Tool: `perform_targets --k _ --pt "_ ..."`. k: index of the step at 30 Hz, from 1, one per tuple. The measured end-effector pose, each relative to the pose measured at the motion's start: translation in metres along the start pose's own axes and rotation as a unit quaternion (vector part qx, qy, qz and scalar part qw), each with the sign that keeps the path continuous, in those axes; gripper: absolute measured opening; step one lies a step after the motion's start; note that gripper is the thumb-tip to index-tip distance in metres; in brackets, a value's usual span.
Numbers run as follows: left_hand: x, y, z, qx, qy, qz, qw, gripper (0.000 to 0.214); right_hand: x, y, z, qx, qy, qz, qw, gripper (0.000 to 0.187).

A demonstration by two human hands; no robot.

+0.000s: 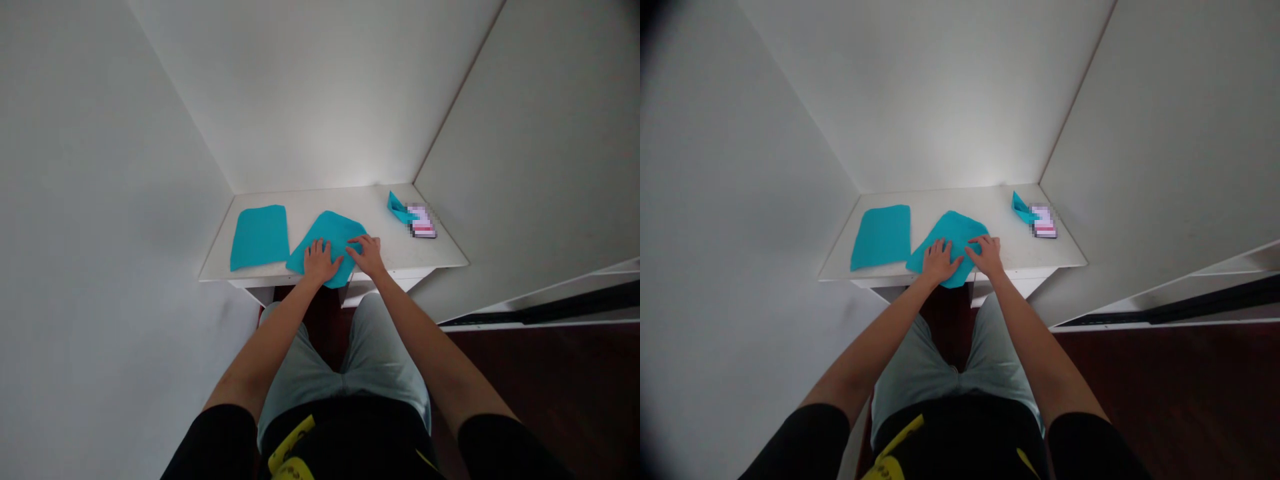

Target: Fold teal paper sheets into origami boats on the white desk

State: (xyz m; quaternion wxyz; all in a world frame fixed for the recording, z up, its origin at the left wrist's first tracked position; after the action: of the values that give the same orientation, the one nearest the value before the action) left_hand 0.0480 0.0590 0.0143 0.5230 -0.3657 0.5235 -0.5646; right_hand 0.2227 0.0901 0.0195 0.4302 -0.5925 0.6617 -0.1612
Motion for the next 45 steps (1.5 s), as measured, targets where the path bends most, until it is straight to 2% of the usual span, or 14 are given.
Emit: perform_targets --k 2,4,7,9,14,18,23,31,41,45 --pt "-0.001 0.007 0.001 -0.002 0.034 -0.006 0.999 0.078 0.004 -0.005 -0.001 0.009 0.014 0.021 1.000 0.032" --pt "-0.001 0.009 -0.001 -0.004 0.068 -0.007 0.998 0.078 0.009 -0.006 -0.008 0.023 -0.002 0.021 1.000 0.033" --pt "-0.003 0.011 -0.005 -0.004 0.107 -0.026 0.994 0.075 0.017 0.003 -0.027 0.035 -0.079 -0.033 0.996 0.036" --pt "-0.006 0.011 -0.005 -0.001 0.129 -0.037 0.991 0.074 0.020 0.006 -0.033 0.042 -0.103 -0.063 0.992 0.042" --pt "-0.023 0.017 0.013 0.028 0.198 -0.068 0.977 0.070 0.021 0.011 -0.026 0.075 -0.085 -0.154 0.982 0.067" --pt "-0.037 0.026 0.032 0.037 0.199 -0.102 0.974 0.067 0.023 0.015 -0.003 0.103 -0.038 -0.205 0.973 0.078" --pt "-0.040 0.026 0.046 0.044 0.212 -0.073 0.974 0.068 0.022 0.014 0.021 0.153 0.004 -0.196 0.969 0.087" --pt "-0.049 0.023 0.036 0.036 0.206 -0.087 0.974 0.069 0.007 0.012 0.037 0.209 0.108 -0.172 0.957 0.101" --pt "-0.046 0.020 0.034 0.032 0.231 -0.073 0.970 0.071 -0.029 0.021 0.061 0.184 0.114 -0.161 0.963 0.104" --pt "-0.050 0.021 0.032 0.040 0.226 -0.069 0.971 0.075 -0.037 0.019 0.066 0.170 0.122 -0.133 0.969 0.105"
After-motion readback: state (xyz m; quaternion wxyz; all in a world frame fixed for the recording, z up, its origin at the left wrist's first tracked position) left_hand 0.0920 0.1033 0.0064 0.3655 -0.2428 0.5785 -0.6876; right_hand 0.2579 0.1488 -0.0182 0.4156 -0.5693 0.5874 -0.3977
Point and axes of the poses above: each hand's wrist, its own x-axis away from the middle knuckle, its own y-axis out of the palm, z = x × y, the point moved 8 cm from there along -x, towards the middle knuckle, and after that the axes turned 4 degrees about y, right-handed, at the moved point
